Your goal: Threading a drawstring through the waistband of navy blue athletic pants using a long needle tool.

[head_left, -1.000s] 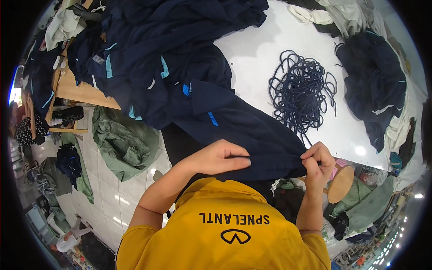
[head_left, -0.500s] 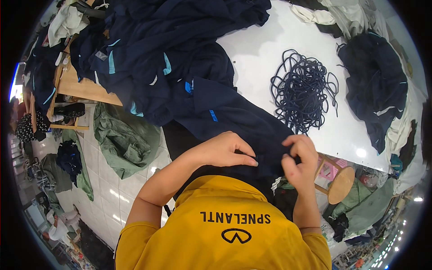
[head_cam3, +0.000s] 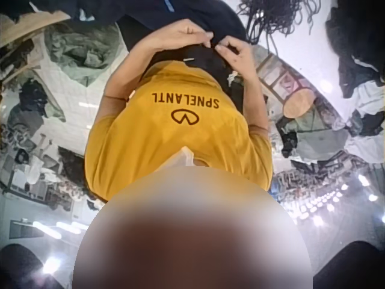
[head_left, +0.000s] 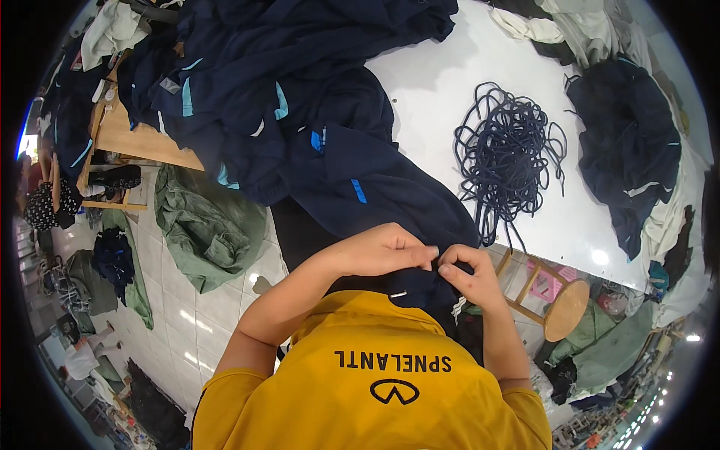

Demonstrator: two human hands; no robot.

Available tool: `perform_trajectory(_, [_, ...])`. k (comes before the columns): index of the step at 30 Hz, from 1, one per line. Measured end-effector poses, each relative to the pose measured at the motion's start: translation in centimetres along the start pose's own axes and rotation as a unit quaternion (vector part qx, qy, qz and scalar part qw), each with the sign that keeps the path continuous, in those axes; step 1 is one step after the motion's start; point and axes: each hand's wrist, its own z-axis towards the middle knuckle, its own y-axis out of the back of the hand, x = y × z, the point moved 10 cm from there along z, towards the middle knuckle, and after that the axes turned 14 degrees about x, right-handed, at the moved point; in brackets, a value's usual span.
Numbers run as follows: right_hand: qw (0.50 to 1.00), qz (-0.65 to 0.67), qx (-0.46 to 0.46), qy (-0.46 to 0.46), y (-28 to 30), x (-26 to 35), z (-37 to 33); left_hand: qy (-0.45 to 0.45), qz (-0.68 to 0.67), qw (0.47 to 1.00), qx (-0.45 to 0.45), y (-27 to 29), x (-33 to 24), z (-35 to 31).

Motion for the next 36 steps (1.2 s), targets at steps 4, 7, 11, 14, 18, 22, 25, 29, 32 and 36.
perform_trajectory(4, [0.982,0.164,-0.096,0.008,0.7,-2.3,-0.9,-0.168,-0.039,0.982,-0.072,1.5,-3.4,-1.2])
perform_trajectory(7, [0.969,0.194,-0.154,0.018,1.3,-2.9,-1.1,-0.298,0.054,0.929,-0.212,2.2,-6.3,-3.9])
perform_trajectory(11, [0.965,0.204,-0.109,0.125,0.3,1.1,1.3,-0.319,-0.063,0.905,-0.274,1.5,-5.1,-2.4])
perform_trajectory(14, [0.959,0.215,-0.104,0.153,-0.2,2.6,3.0,-0.389,-0.134,0.848,-0.334,3.0,-5.4,-2.3])
perform_trajectory(18, [0.950,0.120,-0.100,0.269,0.3,6.5,3.3,-0.404,-0.042,0.849,-0.339,2.4,-9.2,-3.6])
perform_trajectory(22, [0.971,-0.059,-0.096,0.209,2.2,11.7,3.7,-0.482,0.102,0.796,-0.351,2.0,-15.2,-8.2])
perform_trajectory(25, [0.928,-0.253,-0.163,0.220,4.6,16.8,3.3,-0.536,0.107,0.757,-0.358,2.0,-17.1,-9.9])
perform_trajectory(29, [0.891,-0.386,-0.207,0.120,5.8,17.8,3.4,-0.638,0.004,0.672,-0.376,3.7,-17.9,-13.7])
perform_trajectory(32, [0.795,-0.472,-0.368,0.104,10.1,16.9,2.1,-0.687,0.037,0.609,-0.395,3.7,-19.6,-19.1])
perform_trajectory(36, [0.705,-0.495,-0.496,0.109,14.4,17.7,-0.9,-0.663,0.053,0.583,-0.467,6.8,-18.2,-24.6])
